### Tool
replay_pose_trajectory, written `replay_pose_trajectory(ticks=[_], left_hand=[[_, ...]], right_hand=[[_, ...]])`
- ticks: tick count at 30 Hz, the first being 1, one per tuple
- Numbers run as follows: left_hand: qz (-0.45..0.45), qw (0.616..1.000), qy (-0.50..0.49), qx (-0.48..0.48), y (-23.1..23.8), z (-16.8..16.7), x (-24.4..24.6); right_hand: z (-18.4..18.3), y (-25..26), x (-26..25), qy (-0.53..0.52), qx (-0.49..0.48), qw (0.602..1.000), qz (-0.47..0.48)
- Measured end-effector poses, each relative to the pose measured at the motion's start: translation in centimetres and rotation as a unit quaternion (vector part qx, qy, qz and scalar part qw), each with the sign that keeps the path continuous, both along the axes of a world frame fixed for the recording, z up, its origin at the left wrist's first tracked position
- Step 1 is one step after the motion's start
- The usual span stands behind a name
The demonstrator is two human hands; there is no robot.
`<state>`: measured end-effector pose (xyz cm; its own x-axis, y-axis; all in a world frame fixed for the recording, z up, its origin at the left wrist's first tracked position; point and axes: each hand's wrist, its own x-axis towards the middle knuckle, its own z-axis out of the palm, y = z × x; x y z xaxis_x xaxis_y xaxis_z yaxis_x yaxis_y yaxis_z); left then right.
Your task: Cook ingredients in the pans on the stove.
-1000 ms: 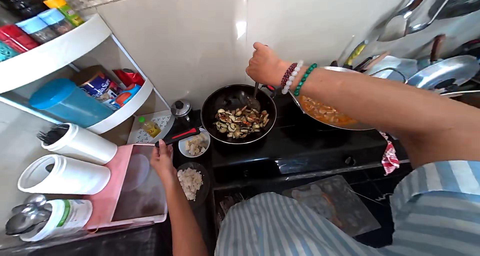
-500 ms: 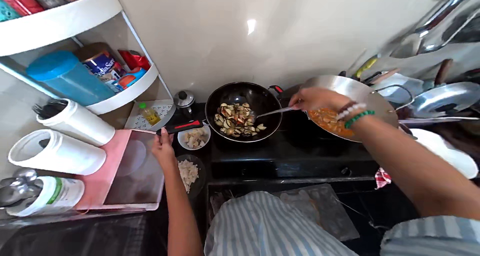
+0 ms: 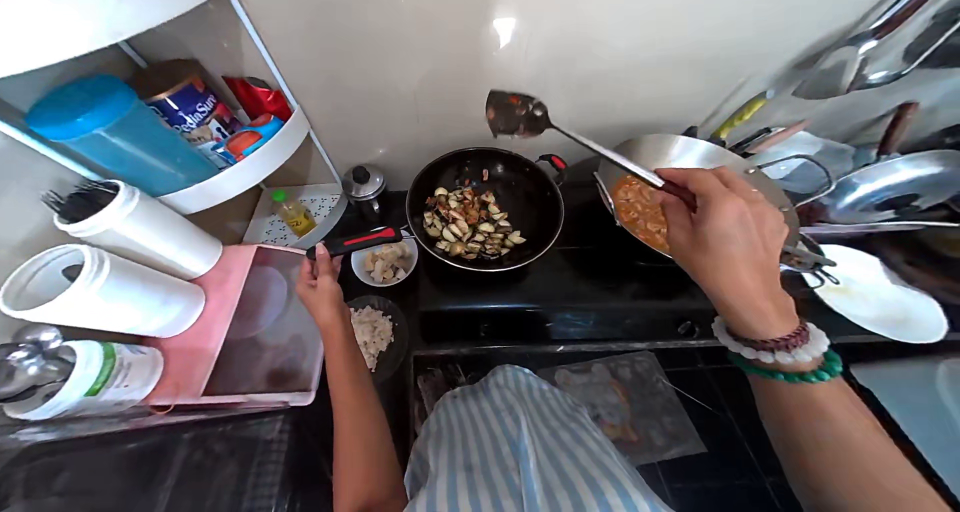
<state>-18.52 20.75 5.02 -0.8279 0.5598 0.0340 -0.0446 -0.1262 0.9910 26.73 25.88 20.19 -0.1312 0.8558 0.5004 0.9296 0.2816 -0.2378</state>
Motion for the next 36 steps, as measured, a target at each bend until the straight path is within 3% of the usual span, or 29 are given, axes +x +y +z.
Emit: replay_pose_trajectory(ticks=[4, 6, 8, 10, 14, 16, 19, 22, 27, 29, 33, 36], left_hand=[[-0.001, 1.000, -0.006, -0.005, 0.1, -0.1, -0.1], [-0.002, 1.000, -0.009, 0.000, 0.1, 0.0, -0.1], [0.001, 1.000, -0.018, 0.001, 0.1, 0.0, 0.0], [-0.001, 1.000, -0.017, -0.004, 0.2, 0.1, -0.1], [-0.003, 1.000, -0.013, -0.001, 0.1, 0.0, 0.0], [-0.004, 1.000, -0.007, -0.001, 0.2, 0.1, -0.1], [-0.004, 1.000, -0.008, -0.007, 0.1, 0.1, -0.1], [-0.003, 1.000, -0.013, -0.005, 0.4, 0.5, 0.0], [-0.006, 1.000, -0.016, 0.001, 0.6, 0.5, 0.0], [-0.007, 1.000, -0.016, 0.001, 0.4, 0.5, 0.1], [-0.006, 1.000, -0.013, 0.000, 0.2, 0.3, 0.1], [-0.001, 1.000, -0.016, -0.013, 0.1, 0.3, 0.0]], right_hand=[[-1.8, -1.1, -0.6, 0.050, 0.028, 0.998, 0.001], [-6.1, -0.9, -0.8, 0.034, 0.008, 0.999, 0.025], [-11.8, -0.7, -0.2, 0.009, -0.072, 0.996, 0.048], [-15.1, -0.7, 0.3, -0.003, -0.105, 0.993, 0.056], [-15.6, -0.8, 0.4, 0.029, -0.059, 0.996, 0.059], [-15.9, -0.4, 0.8, 0.005, -0.080, 0.995, 0.066], [-13.0, 0.2, 1.4, 0.004, -0.151, 0.985, 0.081], [-5.5, 2.4, 1.5, -0.022, -0.172, 0.976, 0.132], [8.0, 5.6, -1.6, -0.275, -0.123, 0.945, 0.132], [11.6, 6.8, -4.2, -0.357, -0.170, 0.910, 0.122], [13.4, 8.9, -8.0, -0.473, -0.229, 0.843, 0.116], [12.5, 9.8, -8.6, -0.479, -0.286, 0.818, 0.139]])
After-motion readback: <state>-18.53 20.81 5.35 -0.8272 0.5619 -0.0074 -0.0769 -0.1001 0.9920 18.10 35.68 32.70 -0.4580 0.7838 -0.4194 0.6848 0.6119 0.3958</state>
